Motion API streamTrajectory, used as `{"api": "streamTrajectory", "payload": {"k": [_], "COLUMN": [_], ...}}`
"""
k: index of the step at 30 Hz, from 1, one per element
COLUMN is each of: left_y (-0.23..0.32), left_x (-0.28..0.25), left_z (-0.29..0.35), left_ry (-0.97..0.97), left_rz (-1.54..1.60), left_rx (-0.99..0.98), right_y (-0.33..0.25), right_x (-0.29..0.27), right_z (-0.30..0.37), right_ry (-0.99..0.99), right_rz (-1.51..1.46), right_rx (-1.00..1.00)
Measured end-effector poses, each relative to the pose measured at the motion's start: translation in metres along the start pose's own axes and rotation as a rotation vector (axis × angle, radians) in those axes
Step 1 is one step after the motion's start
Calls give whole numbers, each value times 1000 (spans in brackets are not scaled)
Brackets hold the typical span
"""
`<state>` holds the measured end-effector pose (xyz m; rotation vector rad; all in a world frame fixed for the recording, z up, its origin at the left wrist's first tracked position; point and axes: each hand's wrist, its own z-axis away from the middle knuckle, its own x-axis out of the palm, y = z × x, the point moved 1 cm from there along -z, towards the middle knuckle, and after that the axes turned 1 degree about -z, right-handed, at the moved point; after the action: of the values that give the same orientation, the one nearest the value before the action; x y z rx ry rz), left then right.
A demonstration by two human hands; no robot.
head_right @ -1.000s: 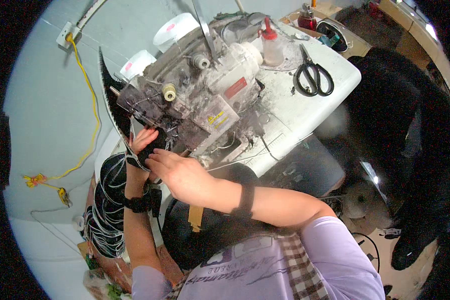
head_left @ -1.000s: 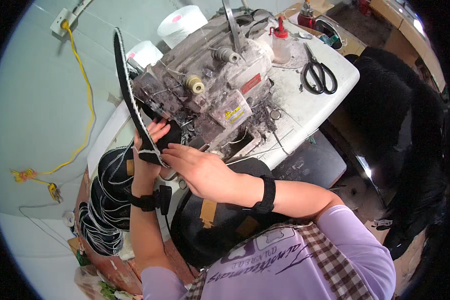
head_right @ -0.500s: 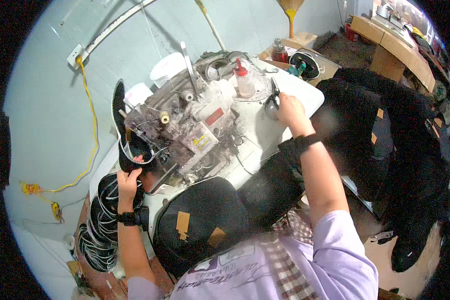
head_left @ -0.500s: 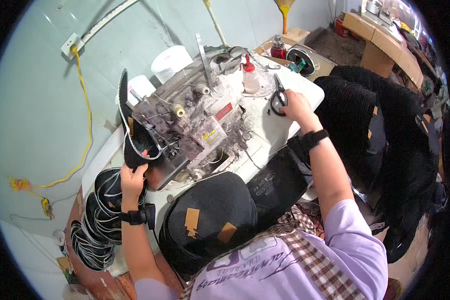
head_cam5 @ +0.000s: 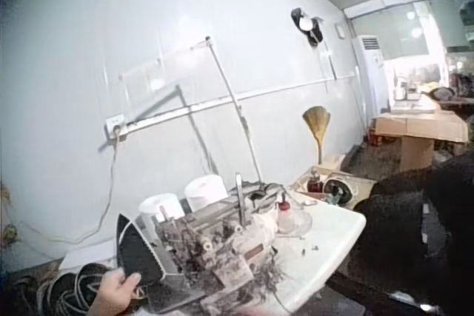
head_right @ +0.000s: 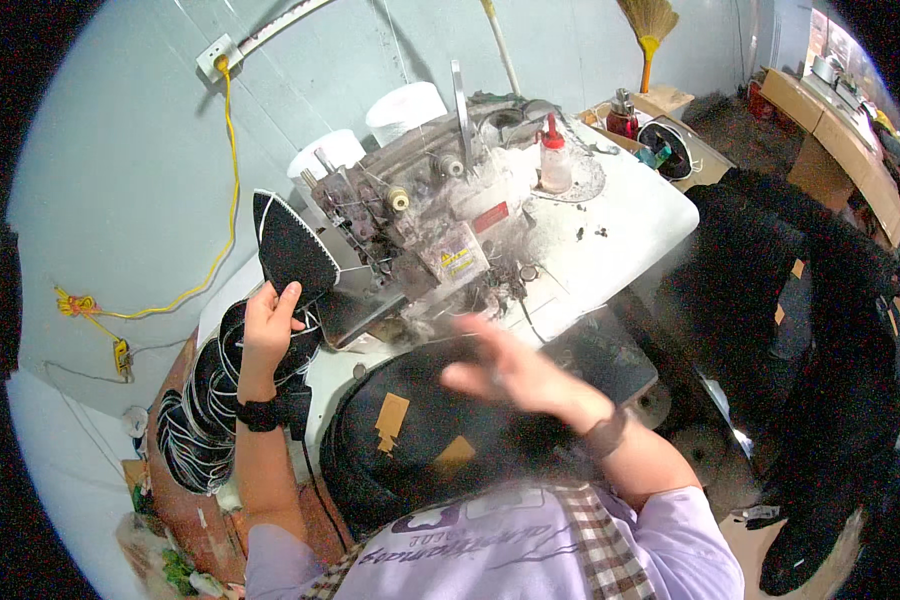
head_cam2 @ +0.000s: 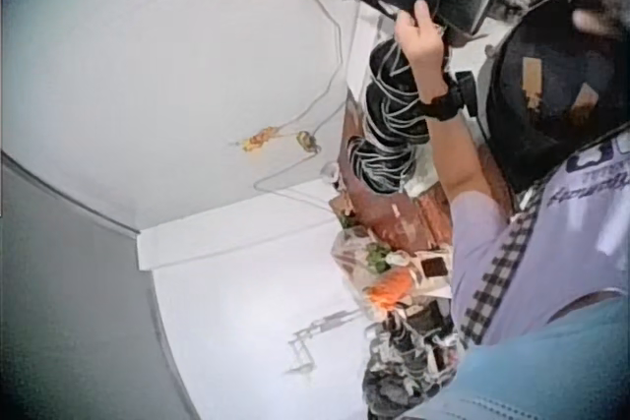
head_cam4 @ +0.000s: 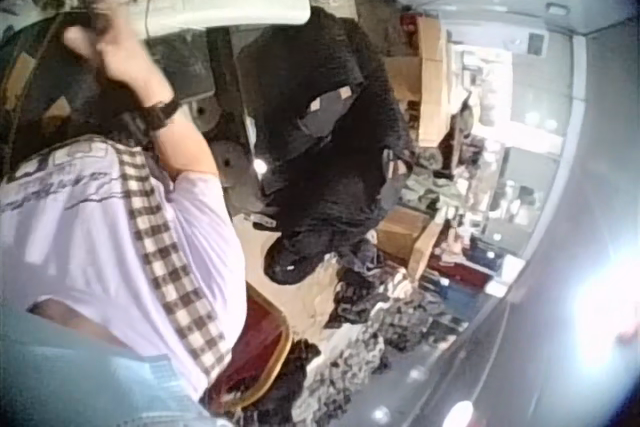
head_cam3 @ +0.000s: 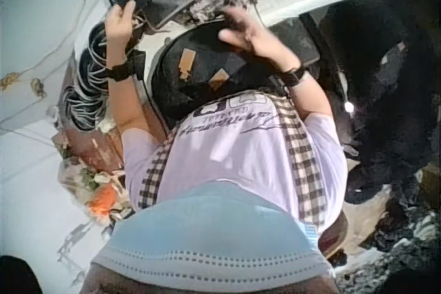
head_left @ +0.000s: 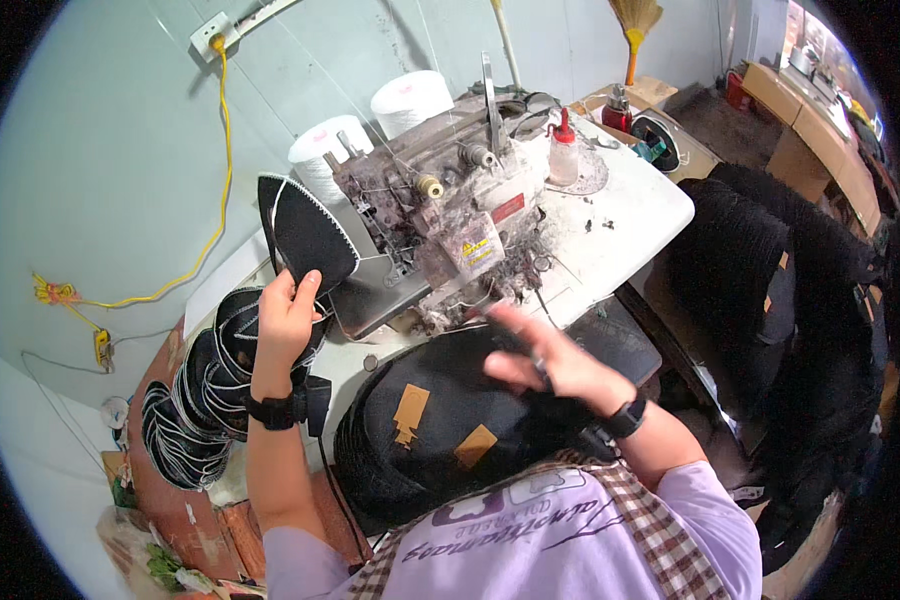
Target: Sewing black fabric components together using an industrial sewing machine and trimming thread with scissors.
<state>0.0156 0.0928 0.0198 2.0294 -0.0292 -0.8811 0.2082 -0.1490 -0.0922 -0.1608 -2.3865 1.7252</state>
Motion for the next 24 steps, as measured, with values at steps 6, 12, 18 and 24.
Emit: {"api": "streamTrajectory", "payload": {"k": [6, 12, 18, 24], "left_y": [16, 31, 56, 62], "left_x": [8, -21, -79, -89], "left_z": [7, 15, 23, 33], "left_ry": [-29, 141, 264, 305], "left_rz": [-7, 192, 568, 696], "left_rx": [10, -104, 0, 85], "right_y": [2, -24, -34, -35], "right_x": [53, 61, 67, 94], "right_z": [-51, -75, -45, -52], "right_ry": [-281, -197, -466, -633], "right_rz": [-376, -333, -372, -470], "right_rx": [518, 370, 239, 314]}}
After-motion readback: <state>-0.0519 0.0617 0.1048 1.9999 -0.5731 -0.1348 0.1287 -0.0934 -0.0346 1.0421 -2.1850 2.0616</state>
